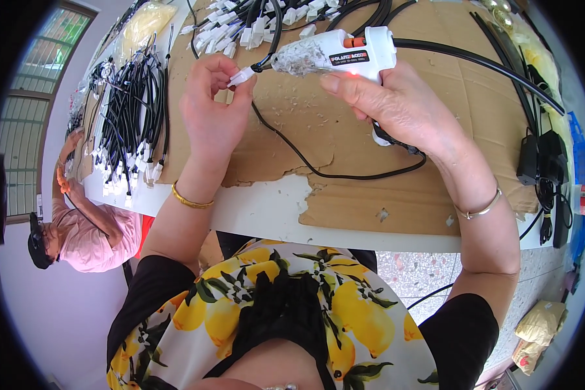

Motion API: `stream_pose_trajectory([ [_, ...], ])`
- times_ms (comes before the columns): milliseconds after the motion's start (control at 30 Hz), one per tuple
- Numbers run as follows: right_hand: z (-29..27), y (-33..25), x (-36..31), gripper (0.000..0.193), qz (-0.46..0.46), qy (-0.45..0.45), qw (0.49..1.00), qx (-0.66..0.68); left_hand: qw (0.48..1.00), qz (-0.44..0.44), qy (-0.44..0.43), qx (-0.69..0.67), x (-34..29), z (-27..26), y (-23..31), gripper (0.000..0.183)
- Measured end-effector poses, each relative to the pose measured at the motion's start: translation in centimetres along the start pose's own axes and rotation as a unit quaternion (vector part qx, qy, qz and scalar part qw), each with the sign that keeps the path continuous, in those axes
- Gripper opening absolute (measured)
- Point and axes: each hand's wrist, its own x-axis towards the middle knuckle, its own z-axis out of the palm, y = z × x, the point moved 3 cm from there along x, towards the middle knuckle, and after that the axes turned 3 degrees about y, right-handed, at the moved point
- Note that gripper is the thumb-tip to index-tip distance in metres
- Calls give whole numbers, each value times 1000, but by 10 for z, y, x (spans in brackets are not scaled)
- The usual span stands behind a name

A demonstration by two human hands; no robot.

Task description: Assembling wiring harnesses by applying adhesive to connectors using a hot glue gun.

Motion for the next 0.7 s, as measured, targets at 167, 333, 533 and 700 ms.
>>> stream_pose_trajectory([
  [167, 1, -3, -1, 34, -42, 4, 999, 27, 985, -129, -39, -112, -1, 3, -7, 30],
  [333, 2, -1, -1, 31, -43, -2, 999, 23, 956, -197, -76, -203, -1, 4, -9, 35],
  [533, 1, -1, -1, 31, -17, -2, 1000, 9, 931, -236, -95, -260, -2, 6, -9, 36],
  [700, 1, -2, -1, 33, -40, 3, 999, 8, 898, -276, -98, -330, -3, 8, -11, 35],
])
